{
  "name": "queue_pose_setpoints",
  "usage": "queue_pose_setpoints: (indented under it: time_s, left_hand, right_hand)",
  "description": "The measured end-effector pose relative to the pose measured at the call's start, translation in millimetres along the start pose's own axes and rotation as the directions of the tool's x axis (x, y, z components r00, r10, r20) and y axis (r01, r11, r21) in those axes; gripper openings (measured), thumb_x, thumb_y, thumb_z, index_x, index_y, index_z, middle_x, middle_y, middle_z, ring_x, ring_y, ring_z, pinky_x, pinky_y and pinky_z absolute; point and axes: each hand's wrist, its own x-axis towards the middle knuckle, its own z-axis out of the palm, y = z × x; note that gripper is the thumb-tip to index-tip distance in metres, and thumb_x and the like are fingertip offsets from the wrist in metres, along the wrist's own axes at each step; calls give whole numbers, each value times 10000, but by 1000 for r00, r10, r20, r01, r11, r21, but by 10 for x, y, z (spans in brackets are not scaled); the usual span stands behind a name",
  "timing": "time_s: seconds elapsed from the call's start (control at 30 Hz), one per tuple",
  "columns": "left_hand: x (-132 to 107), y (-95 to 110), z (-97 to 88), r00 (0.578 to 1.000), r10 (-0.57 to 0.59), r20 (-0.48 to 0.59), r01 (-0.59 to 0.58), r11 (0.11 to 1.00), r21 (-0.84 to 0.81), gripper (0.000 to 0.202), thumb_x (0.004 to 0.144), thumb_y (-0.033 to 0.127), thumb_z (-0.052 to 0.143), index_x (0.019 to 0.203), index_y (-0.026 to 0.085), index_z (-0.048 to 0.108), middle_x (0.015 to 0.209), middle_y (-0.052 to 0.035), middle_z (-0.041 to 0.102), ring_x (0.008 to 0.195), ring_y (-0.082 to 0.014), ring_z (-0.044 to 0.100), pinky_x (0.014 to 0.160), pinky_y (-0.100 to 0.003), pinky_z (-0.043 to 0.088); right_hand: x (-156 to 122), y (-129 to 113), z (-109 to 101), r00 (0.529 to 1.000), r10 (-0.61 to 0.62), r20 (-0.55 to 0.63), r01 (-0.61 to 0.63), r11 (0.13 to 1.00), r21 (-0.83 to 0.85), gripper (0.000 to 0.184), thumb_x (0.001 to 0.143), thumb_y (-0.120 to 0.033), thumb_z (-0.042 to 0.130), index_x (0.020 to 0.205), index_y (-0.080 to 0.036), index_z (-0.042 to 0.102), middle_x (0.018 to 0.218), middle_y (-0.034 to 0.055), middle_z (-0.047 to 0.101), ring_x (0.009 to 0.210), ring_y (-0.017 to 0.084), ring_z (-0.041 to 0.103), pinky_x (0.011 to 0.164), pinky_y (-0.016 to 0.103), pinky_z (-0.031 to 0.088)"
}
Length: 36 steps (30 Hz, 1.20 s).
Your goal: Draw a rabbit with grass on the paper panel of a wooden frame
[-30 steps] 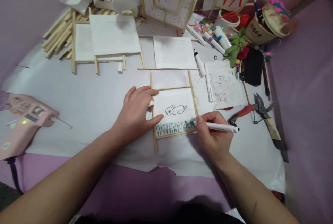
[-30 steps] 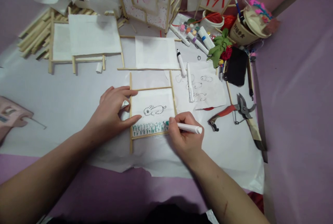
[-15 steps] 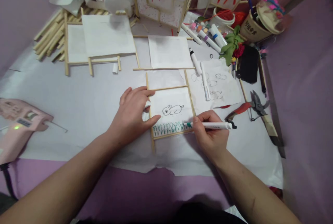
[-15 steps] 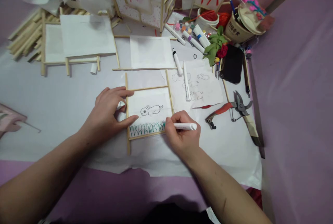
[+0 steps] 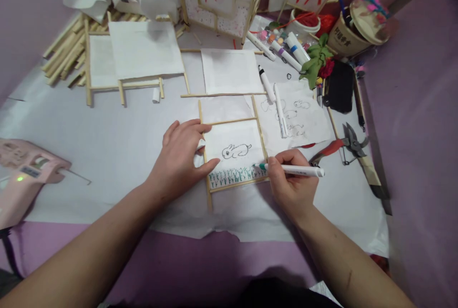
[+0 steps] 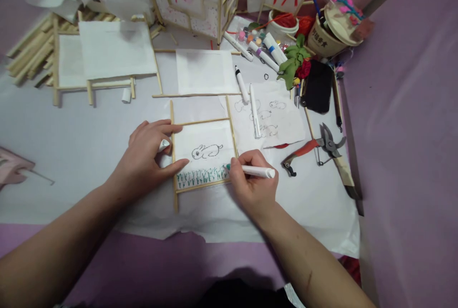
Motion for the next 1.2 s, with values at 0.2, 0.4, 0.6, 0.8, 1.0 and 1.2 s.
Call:
queue_pose_setpoints:
  time_s: [0.2, 0.4, 0.6, 0.8, 1.0, 1.2]
  left_hand:
    - [-3, -5, 1, 1000, -2, 1, 2, 1000, 12, 298, 819, 349, 727, 973, 239, 496, 1343, -97, 617, 1387, -331, 467, 1223, -593, 220]
    - [10, 3, -4, 1000, -8, 10, 8, 1000, 22, 355, 806, 338, 740, 1067, 233, 524, 1334, -107, 620, 1384, -340, 469, 1216, -616, 225]
    - [6, -7, 2, 1000, -14, 11, 14, 1000, 22, 353, 813, 356, 725, 1082, 238, 529, 1338, -103, 618, 1393, -337, 463, 1225, -604, 219]
    - [9, 1, 0, 1000, -23, 16, 23, 1000, 20, 354, 807, 356, 727, 1077, 242, 528, 1330, -101, 621, 1397, -331, 460, 1234, -592, 208]
    - [4, 5, -8, 1000, -19, 14, 19, 1000, 17, 303, 810, 350, 728, 992, 245, 509, 1338, -99, 620, 1396, -326, 460, 1230, -603, 211]
    - [11, 10, -13, 999, -29, 16, 28, 1000, 12, 306, 802, 354, 732, 983, 249, 509, 1339, -100, 620, 1398, -322, 458, 1231, -602, 213]
  right_hand:
    - [0, 1, -15, 1000, 26, 3, -26, 1000, 6, 190, 868, -182, 635, 708, -214, 539, 512, -79, 476, 427, 77, 413, 412, 221, 338]
    - [-6, 6, -15, 999, 26, 26, -25, 999, -38, 205, 876, -209, 632, 698, -213, 530, 534, -72, 481, 454, 79, 420, 430, 224, 339]
    - [-30, 38, -24, 998, 44, 42, -44, 999, -5, 222, 879, -200, 621, 686, -215, 513, 538, -67, 473, 485, 87, 428, 449, 233, 333]
    - [-17, 32, -22, 998, 37, 52, -36, 999, -21, 198, 880, -193, 626, 709, -211, 527, 555, -70, 477, 489, 84, 428, 457, 233, 338]
    - [2, 9, -26, 999, 35, -6, -35, 999, -25, 197, 866, -185, 626, 702, -216, 520, 531, -77, 472, 443, 79, 414, 424, 229, 326]
    - [-2, -7, -26, 994, 104, -16, -104, 995, -1, 203, 872, -221, 626, 704, -227, 513, 508, -79, 452, 428, 89, 401, 422, 245, 324]
